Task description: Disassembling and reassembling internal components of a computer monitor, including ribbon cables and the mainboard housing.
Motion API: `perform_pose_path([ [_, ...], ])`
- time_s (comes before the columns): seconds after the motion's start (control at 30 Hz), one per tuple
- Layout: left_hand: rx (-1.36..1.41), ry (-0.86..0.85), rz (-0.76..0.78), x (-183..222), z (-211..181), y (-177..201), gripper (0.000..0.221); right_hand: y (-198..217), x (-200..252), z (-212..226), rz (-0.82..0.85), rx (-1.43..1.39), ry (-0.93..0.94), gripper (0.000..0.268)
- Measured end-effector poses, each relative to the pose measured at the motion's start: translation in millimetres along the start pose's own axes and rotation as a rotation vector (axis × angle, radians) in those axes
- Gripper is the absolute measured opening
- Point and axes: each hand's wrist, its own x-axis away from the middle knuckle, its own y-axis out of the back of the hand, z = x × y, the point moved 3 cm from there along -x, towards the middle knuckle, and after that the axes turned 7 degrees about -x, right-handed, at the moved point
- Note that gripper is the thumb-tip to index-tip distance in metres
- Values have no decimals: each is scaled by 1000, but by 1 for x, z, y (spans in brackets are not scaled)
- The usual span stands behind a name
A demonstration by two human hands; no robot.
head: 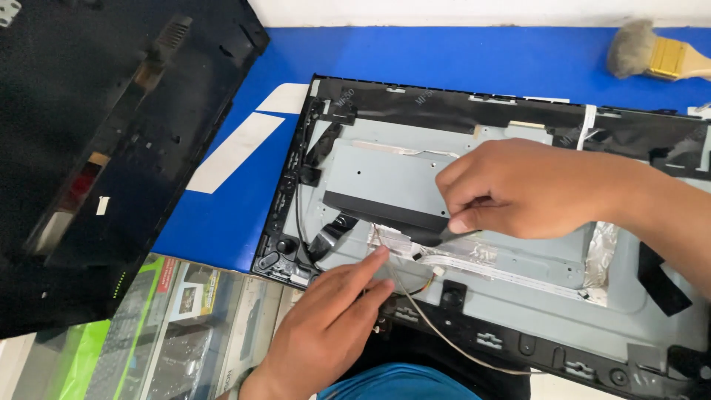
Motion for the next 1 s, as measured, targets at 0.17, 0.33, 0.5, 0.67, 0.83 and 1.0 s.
perform_pose_path([
  [0.17,-132,171,76,-5,26,8,12,-5,2,-8,-26,-67,-45,31],
  [0.33,-54,1,209,-8,23,0,37,-7,7,-8,-80,-145,41,30],
  [0.5,-57,-59,190,0,21,-9,25,-7,9,-1,-95,-149,-29,29],
  [0.67,7,-94,177,2,26,16,29,-5,10,0,-90,-150,-64,30],
  [0.83,-155,25,258,14,51,38,22,-8,9,-5,-96,-156,-4,30],
  [1.0,-212,-108,221,20,49,28,8,-8,9,-9,-108,-163,42,30],
])
